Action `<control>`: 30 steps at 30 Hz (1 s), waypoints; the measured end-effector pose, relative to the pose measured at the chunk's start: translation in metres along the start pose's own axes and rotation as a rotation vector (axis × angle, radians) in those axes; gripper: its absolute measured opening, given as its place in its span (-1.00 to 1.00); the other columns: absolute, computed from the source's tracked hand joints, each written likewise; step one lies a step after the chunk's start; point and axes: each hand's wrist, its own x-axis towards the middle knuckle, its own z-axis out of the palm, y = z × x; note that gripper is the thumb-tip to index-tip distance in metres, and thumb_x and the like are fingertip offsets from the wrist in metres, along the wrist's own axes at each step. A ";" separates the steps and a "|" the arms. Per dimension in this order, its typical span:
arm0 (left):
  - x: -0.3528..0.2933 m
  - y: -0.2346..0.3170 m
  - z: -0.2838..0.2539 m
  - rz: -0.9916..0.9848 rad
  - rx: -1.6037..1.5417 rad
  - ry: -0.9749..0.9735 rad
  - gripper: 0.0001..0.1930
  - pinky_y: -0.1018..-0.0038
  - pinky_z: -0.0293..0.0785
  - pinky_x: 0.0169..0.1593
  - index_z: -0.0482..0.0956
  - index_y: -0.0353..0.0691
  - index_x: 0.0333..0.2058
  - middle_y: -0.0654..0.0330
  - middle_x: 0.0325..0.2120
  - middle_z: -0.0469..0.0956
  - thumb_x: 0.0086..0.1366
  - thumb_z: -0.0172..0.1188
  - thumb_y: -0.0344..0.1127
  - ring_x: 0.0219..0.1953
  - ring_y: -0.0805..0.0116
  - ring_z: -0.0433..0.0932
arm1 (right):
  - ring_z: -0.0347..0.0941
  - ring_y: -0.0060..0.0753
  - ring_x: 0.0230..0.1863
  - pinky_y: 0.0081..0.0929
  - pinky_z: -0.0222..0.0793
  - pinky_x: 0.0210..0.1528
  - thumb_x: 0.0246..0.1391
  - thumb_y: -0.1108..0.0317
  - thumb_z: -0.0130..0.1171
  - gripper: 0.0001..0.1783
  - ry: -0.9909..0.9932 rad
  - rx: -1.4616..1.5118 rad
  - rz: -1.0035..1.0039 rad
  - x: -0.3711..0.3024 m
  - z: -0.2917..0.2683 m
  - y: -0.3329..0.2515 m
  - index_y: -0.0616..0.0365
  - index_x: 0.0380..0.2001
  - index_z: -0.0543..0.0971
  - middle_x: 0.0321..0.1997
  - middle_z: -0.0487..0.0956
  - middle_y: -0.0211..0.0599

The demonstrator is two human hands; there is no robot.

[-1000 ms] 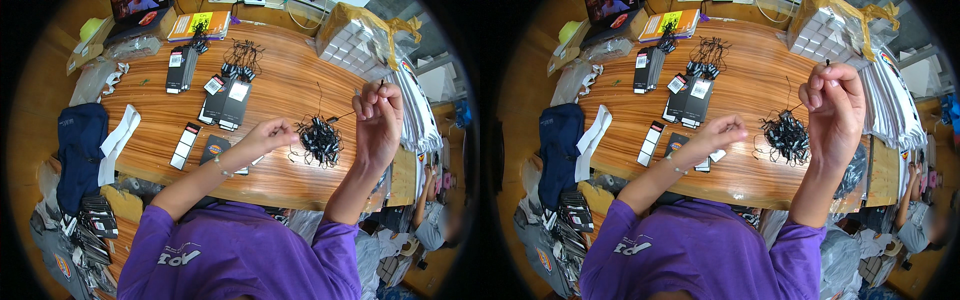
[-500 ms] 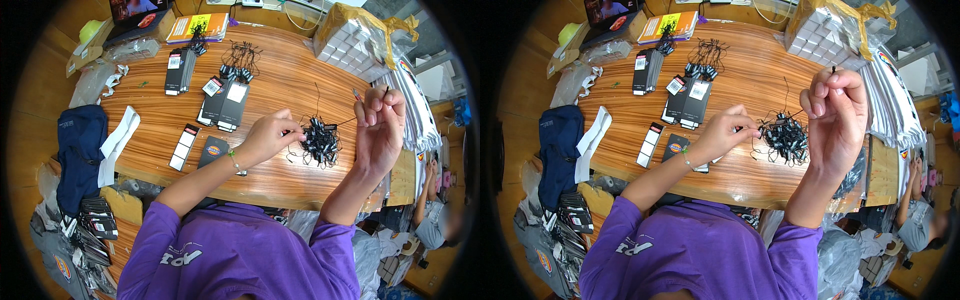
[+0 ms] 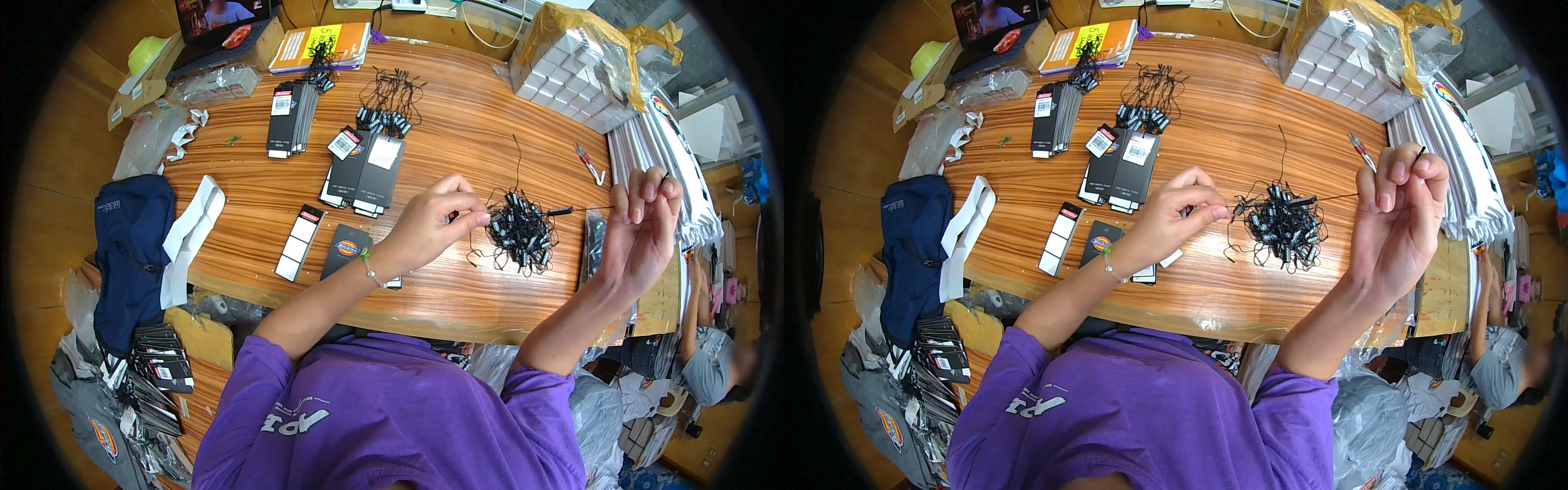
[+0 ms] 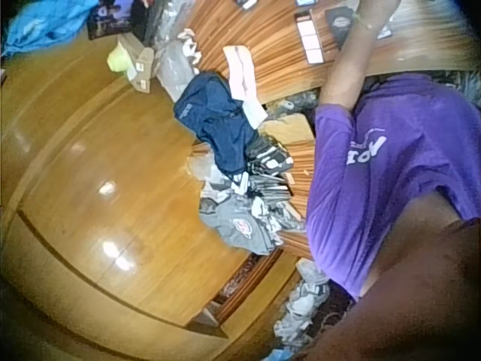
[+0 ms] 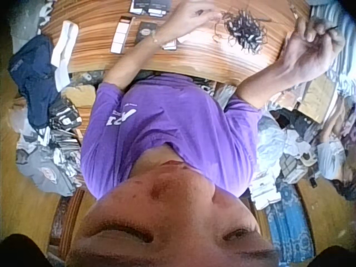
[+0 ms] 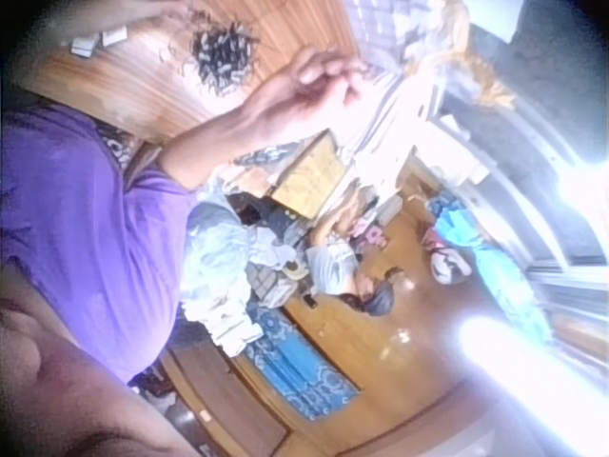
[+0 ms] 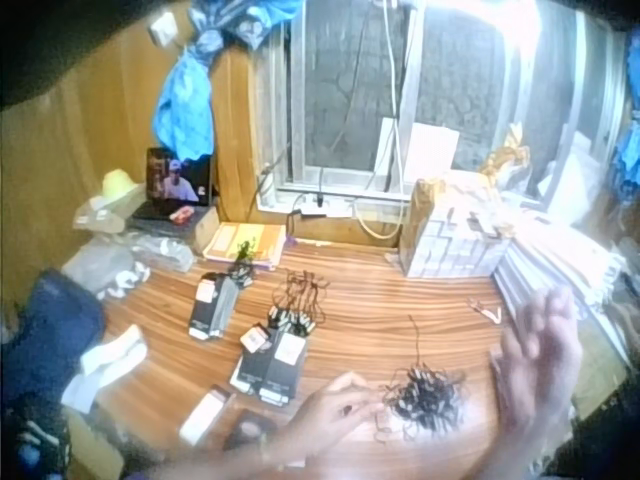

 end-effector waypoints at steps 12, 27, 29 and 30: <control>-0.006 0.029 -0.022 -0.126 -0.678 -0.011 -0.82 0.69 0.31 -0.42 0.46 -0.27 -0.39 0.27 -0.36 0.50 0.31 0.00 -0.29 -0.52 0.67 0.32 | 0.11 -0.65 -0.55 -0.68 -0.01 -0.52 -0.05 0.55 -0.06 -0.88 0.020 -0.824 0.043 -0.023 0.017 0.013 0.28 -0.49 0.50 -0.52 0.33 -0.40; -0.008 0.041 -0.033 -0.037 -0.543 0.066 -0.80 0.72 0.24 -0.53 0.41 -0.25 -0.44 0.36 -0.54 0.37 0.33 -0.03 -0.28 -0.59 0.68 0.29 | 0.25 -0.43 -0.58 -0.50 0.16 -0.53 -0.25 0.47 0.28 -0.90 -0.336 -1.249 0.213 -0.044 0.046 0.046 0.20 -0.55 0.59 -0.63 0.32 -0.34; -0.009 0.043 -0.033 -0.060 -0.585 0.066 -0.80 0.72 0.23 -0.53 0.41 -0.25 -0.44 0.36 -0.55 0.37 0.33 -0.03 -0.28 -0.59 0.68 0.29 | 0.25 -0.45 -0.58 -0.52 0.14 -0.52 -0.24 0.49 0.27 -0.91 -0.336 -1.197 0.217 -0.044 0.046 0.045 0.24 -0.56 0.58 -0.63 0.34 -0.34; -0.009 0.044 -0.033 -0.071 -0.606 0.066 -0.80 0.72 0.23 -0.54 0.41 -0.25 -0.44 0.36 -0.55 0.37 0.33 -0.03 -0.28 -0.59 0.68 0.29 | 0.25 -0.47 -0.58 -0.53 0.13 -0.52 -0.24 0.50 0.26 -0.92 -0.336 -1.170 0.219 -0.044 0.046 0.045 0.25 -0.57 0.57 -0.63 0.35 -0.33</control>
